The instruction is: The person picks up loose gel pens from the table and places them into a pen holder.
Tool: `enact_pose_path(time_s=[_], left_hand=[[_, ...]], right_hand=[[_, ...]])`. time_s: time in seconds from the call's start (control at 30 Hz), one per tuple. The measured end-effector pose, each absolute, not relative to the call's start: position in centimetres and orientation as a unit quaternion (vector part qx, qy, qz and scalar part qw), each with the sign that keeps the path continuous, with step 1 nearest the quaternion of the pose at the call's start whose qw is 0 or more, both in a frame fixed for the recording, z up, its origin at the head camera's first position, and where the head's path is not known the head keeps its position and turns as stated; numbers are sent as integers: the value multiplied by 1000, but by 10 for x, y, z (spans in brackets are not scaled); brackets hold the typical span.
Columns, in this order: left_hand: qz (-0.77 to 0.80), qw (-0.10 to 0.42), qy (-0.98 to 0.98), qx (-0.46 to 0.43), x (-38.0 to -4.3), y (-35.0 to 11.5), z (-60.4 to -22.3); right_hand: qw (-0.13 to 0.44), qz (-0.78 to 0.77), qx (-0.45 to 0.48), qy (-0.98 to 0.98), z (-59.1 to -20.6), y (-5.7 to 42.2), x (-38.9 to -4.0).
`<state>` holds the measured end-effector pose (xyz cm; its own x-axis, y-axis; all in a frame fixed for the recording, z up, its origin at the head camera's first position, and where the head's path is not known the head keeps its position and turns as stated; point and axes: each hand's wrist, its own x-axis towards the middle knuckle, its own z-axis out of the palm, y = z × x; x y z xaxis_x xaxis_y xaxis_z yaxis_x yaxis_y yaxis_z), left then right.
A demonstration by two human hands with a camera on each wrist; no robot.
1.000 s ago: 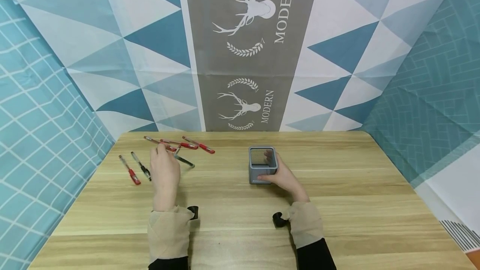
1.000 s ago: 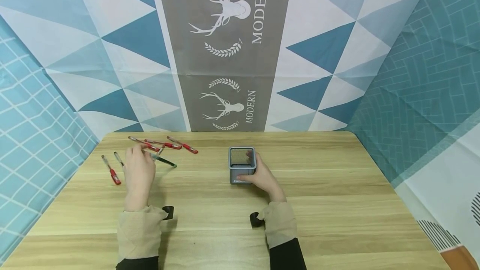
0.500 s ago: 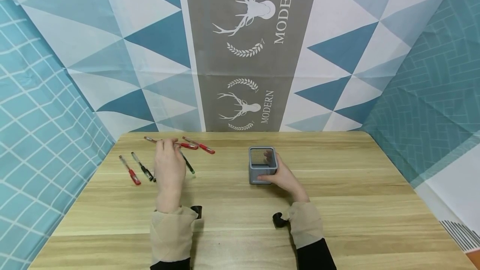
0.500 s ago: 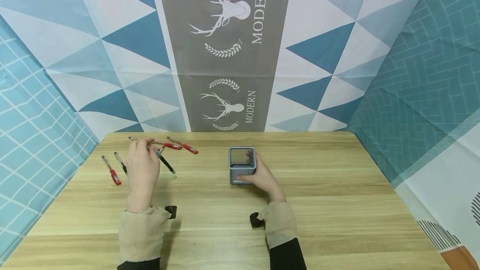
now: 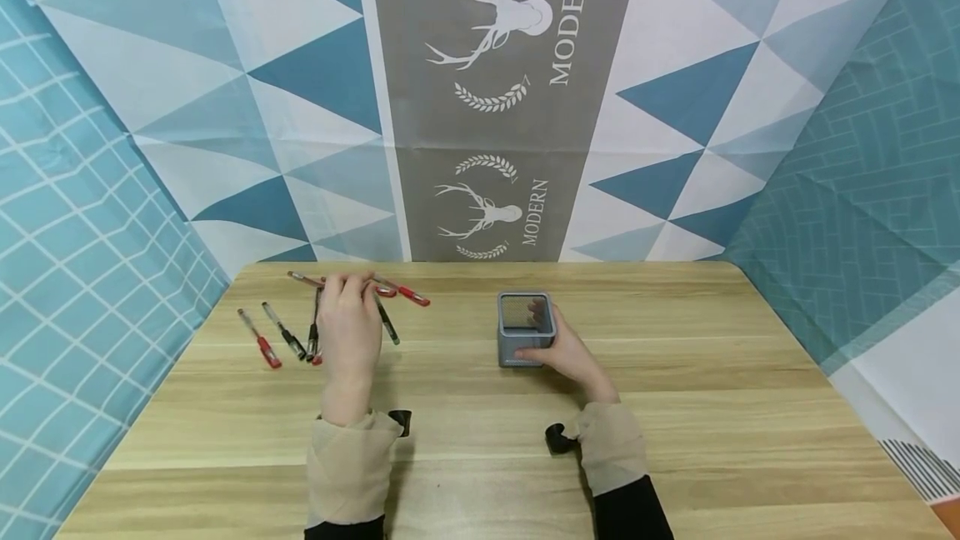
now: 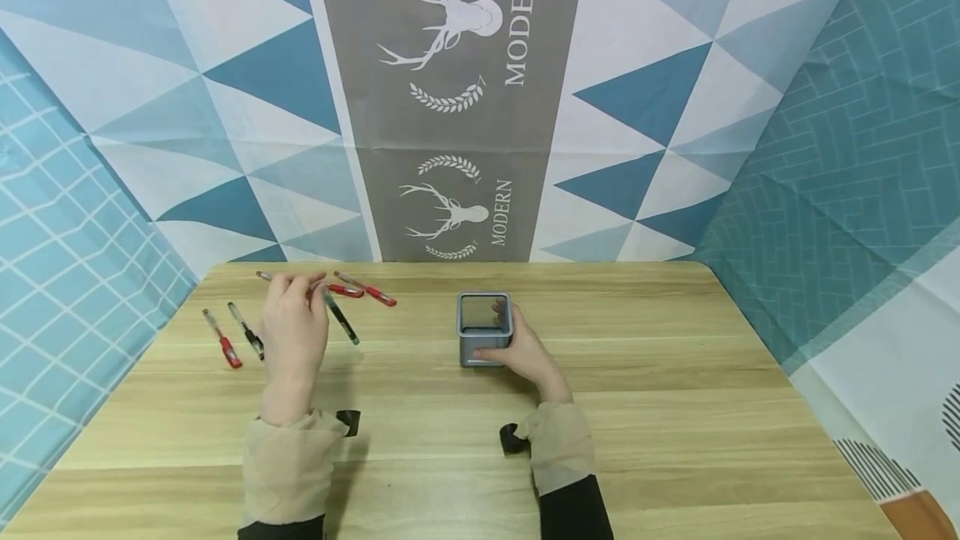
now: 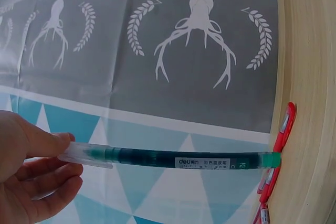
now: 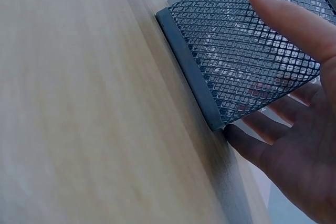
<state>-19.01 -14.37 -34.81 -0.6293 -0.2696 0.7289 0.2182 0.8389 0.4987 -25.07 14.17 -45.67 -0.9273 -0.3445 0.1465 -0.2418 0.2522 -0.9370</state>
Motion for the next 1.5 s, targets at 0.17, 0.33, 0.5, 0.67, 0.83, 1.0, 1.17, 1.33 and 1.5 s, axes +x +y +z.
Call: enact_pose_path(time_s=[0.17, 0.33, 0.5, 0.67, 0.83, 1.0, 1.17, 1.33, 1.5], left_hand=[[-276, 439, -855, 10, -190, -140, -348], [-275, 446, -852, 8, -190, -138, -348], [-288, 444, -849, 6, -190, -136, -347], [-299, 437, -848, -20, -188, -131, -345], [-294, 442, -846, -54, -188, -128, -344], [-289, 452, -841, -76, -188, -124, -342], [-286, 464, -833, -92, -188, -120, -341], [-284, 471, -829, -105, -189, -118, -342], [-286, 478, -821, -124, -189, -115, -341]], right_hand=[[45, -586, -185, 787, -457, 142, -251], [45, -580, -185, 792, -458, 142, -250], [40, -577, -182, 795, -457, 142, -249], [38, -575, -187, 796, -457, 142, -250], [37, -575, -189, 795, -458, 141, -250], [37, -575, -189, 795, -458, 141, -251], [40, -577, -186, 794, -455, 141, -251], [45, -574, -190, 795, -455, 141, -251], [43, -575, -189, 795, -455, 140, -250]])
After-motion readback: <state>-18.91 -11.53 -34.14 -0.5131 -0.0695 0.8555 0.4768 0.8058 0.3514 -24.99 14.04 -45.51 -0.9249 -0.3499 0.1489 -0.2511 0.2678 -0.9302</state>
